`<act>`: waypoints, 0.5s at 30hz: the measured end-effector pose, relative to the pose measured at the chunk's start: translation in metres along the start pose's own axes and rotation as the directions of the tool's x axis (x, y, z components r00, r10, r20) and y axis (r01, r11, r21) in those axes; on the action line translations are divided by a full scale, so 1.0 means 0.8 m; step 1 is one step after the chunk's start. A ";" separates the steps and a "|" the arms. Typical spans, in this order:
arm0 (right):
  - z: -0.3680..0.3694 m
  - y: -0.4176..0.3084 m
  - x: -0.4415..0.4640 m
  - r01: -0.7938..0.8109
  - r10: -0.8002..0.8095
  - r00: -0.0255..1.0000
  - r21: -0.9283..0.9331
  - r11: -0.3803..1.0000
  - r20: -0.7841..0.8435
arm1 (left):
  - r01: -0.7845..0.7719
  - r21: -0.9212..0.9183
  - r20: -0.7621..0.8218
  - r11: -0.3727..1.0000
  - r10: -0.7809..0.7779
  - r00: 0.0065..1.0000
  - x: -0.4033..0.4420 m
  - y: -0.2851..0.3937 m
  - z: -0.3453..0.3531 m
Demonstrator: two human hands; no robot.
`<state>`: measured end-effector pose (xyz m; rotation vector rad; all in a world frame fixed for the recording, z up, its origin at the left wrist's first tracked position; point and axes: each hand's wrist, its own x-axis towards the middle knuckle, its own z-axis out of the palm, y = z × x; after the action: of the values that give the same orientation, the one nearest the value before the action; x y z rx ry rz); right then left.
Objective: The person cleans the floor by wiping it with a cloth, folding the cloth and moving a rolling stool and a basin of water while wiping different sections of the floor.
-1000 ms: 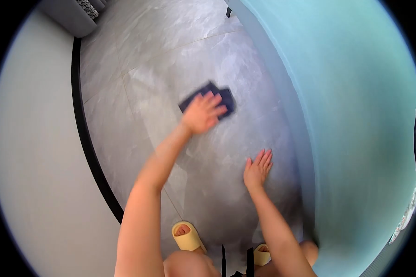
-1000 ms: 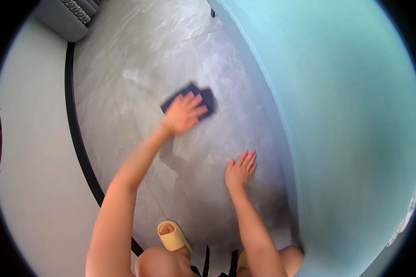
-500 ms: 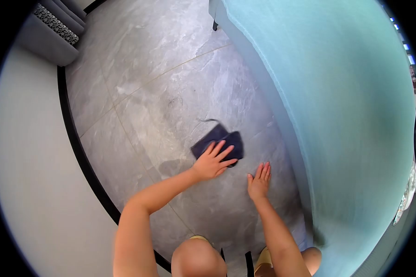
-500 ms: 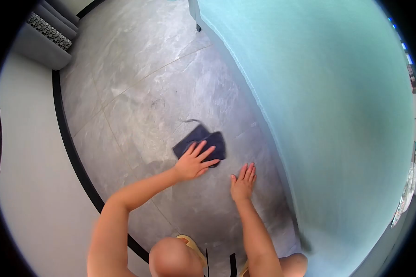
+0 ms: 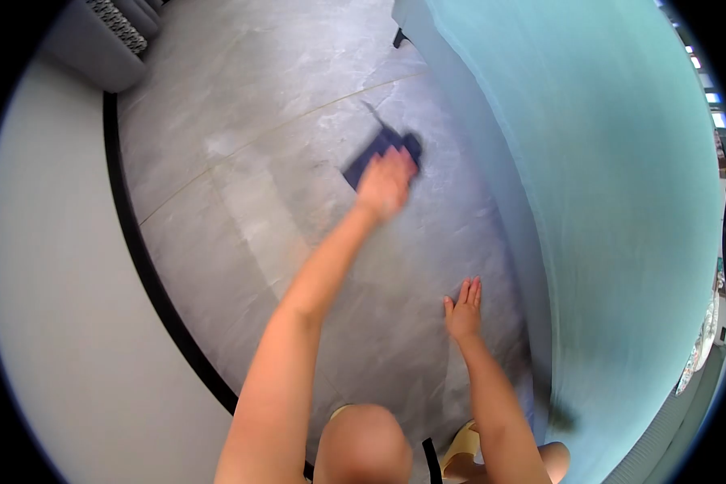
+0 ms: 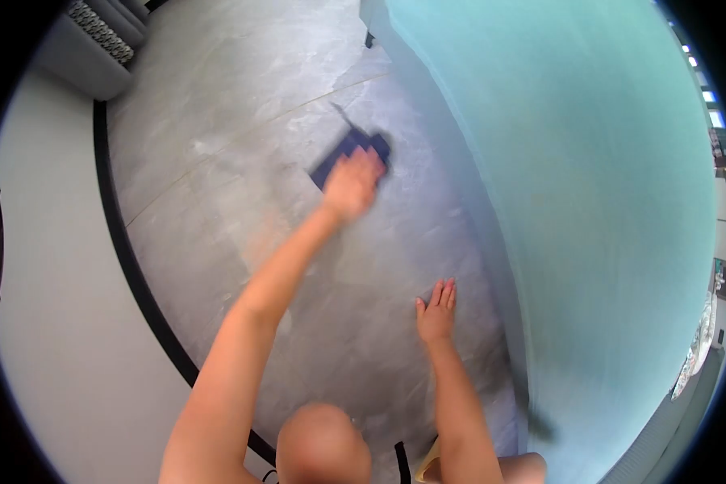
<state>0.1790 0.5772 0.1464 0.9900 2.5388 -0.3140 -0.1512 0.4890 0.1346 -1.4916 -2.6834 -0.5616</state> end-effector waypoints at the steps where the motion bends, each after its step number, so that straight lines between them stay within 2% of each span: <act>1: -0.005 0.002 0.005 0.005 -0.004 0.999 -0.013 1.000 0.040 | -0.129 -0.020 0.073 0.991 0.130 0.989 -0.038 0.032 0.000; 2: -0.014 0.005 0.008 0.006 -0.004 0.997 -0.027 1.000 0.080 | -0.207 -0.148 0.048 0.967 0.217 0.975 -0.084 0.060 0.012; 3: -0.029 0.008 0.014 0.028 -0.017 0.985 -0.061 0.998 0.174 | -0.300 -0.169 0.030 0.939 0.309 0.951 -0.137 0.084 0.008; 4: -0.047 0.012 0.021 0.049 -0.024 0.964 -0.091 0.995 0.265 | -0.335 -0.160 0.172 0.929 0.360 0.917 -0.189 0.106 0.011; 5: -0.056 0.011 0.021 0.070 -0.026 0.938 -0.114 0.991 0.347 | -0.386 -0.204 0.205 0.900 0.425 0.882 -0.252 0.117 0.015; 8: -0.108 -0.028 0.008 0.183 -0.186 0.911 0.044 0.982 0.368 | -0.534 -0.393 0.218 0.748 0.640 0.737 -0.343 0.065 -0.015; 10: -0.106 -0.054 -0.009 0.355 -0.381 0.898 0.150 0.923 0.218 | -0.580 -0.398 0.250 0.710 0.693 0.676 -0.325 0.008 -0.019; 12: -0.098 -0.081 -0.013 0.548 -0.574 0.812 0.196 0.813 0.109 | -0.549 -0.227 0.398 0.804 0.591 0.702 -0.260 -0.045 -0.058; 13: -0.096 -0.096 -0.008 0.648 -0.670 0.738 0.196 0.736 0.075 | -0.526 -0.174 0.336 0.833 0.552 0.763 -0.239 -0.080 -0.060; 14: -0.101 -0.114 0.002 0.653 -0.677 0.730 0.193 0.732 0.096 | -0.502 -0.119 0.268 0.857 0.514 0.815 -0.213 -0.110 -0.061; 15: -0.106 -0.138 0.005 0.652 -0.678 0.725 0.197 0.733 0.122 | -0.527 -0.068 0.268 0.847 0.524 0.808 -0.186 -0.133 -0.065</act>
<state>0.0766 0.5290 0.2276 0.0152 2.6265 -0.7577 -0.1657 0.2996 0.1231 -2.3402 -2.2441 -0.3187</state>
